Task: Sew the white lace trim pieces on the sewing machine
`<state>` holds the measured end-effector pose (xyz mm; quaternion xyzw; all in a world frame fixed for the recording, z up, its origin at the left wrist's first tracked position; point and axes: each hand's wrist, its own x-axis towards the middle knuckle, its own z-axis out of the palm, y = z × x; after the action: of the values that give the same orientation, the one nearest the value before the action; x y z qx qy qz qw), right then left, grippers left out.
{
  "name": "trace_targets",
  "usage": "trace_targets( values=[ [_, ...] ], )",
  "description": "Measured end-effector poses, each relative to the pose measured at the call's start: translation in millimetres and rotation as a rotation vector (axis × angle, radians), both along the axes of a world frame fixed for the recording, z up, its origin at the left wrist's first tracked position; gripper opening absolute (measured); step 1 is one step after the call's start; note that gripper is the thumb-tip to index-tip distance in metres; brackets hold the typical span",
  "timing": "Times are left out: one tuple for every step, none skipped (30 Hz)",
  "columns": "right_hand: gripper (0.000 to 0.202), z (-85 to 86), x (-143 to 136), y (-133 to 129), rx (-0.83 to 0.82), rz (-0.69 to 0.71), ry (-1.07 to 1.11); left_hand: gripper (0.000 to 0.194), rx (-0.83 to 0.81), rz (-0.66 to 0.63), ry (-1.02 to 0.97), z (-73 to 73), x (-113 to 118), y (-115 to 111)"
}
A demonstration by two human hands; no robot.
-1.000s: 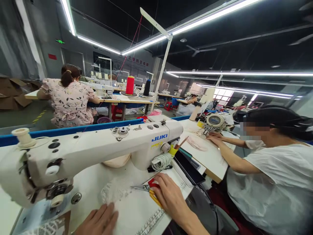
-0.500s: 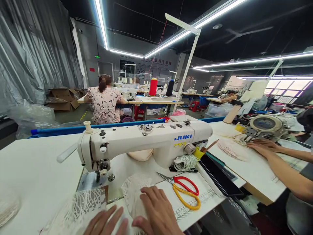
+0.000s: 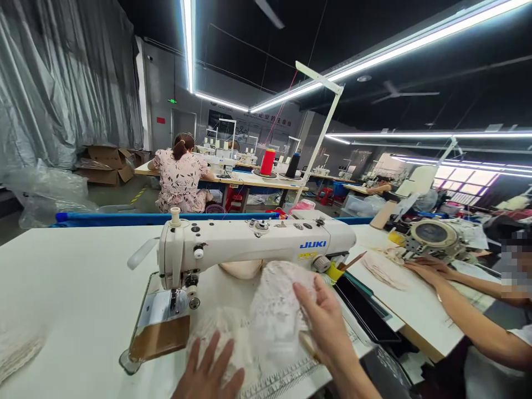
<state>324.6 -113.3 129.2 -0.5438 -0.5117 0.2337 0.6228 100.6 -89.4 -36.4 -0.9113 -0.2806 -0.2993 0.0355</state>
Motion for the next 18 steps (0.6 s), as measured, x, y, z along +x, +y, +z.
trace_targets(
  values=[
    [0.025, 13.4, 5, -4, 0.049, -0.07, -0.022, 0.04, -0.134, -0.099, -0.026, 11.6, 13, 6],
    [0.023, 24.1, 7, -9, 0.114, -0.146, -0.106, 0.035, -0.28, -0.2, -0.063, 24.8, 21, 11],
    [0.019, 31.0, 5, -13, 0.181, -0.209, -0.244, 0.034, -0.436, -0.288, -0.124, 39.0, 24, 15],
    [0.015, 33.6, -1, -16, 0.242, -0.235, -0.403, 0.036, -0.635, -0.33, -0.229, 53.3, 23, 18],
    [0.015, 31.6, -11, -18, 0.285, -0.208, -0.565, 0.04, -0.884, -0.333, -0.376, 67.1, 17, 19],
    [0.021, 25.5, -23, -19, 0.306, -0.135, -0.712, 0.046, -1.171, -0.283, -0.567, 79.4, 8, 19],
    [0.028, 16.3, -38, -19, 0.311, -0.016, -0.836, 0.053, -1.433, -0.232, -0.765, 89.6, -3, 18],
    [0.032, 5.1, -54, -17, 0.301, 0.124, -0.941, 0.06, -1.638, -0.165, -0.954, 97.2, -16, 17],
    [0.032, -6.6, -70, -16, 0.281, 0.253, -1.007, 0.065, -1.739, -0.084, -1.075, 101.8, -31, 15],
    [0.033, -17.8, -84, -15, 0.257, 0.397, -1.035, 0.068, -1.762, 0.011, -1.121, 103.3, -45, 14],
    [0.04, -27.6, -95, -13, 0.237, 0.519, -1.016, 0.07, -1.728, 0.103, -1.111, 102.1, -59, 13],
    [0.043, -35.5, -103, -11, 0.202, 0.587, -0.956, 0.073, -1.661, 0.178, -1.055, 98.6, -72, 13],
    [0.041, -41.5, -108, -9, 0.167, 0.618, -0.888, 0.075, -1.595, 0.225, -0.986, 93.6, -83, 13],
    [0.035, -45.5, -109, -6, 0.121, 0.606, -0.82, 0.078, -1.543, 0.242, -0.929, 88.3, -92, 14],
    [0.027, -47.8, -109, -2, 0.071, 0.568, -0.765, 0.078, -1.511, 0.235, -0.903, 83.5, -98, 14],
    [0.021, -48.8, -107, 3, 0.025, 0.532, -0.727, 0.075, -1.486, 0.214, -0.889, 80.1, -103, 15],
    [0.02, -48.9, -106, 8, -0.022, 0.524, -0.703, 0.069, -1.449, 0.196, -0.859, 78.7, -106, 15],
    [0.022, -48.5, -104, 13, -0.064, 0.547, -0.679, 0.062, -1.41, 0.186, -0.818, 79.3, -107, 15]
  ],
)
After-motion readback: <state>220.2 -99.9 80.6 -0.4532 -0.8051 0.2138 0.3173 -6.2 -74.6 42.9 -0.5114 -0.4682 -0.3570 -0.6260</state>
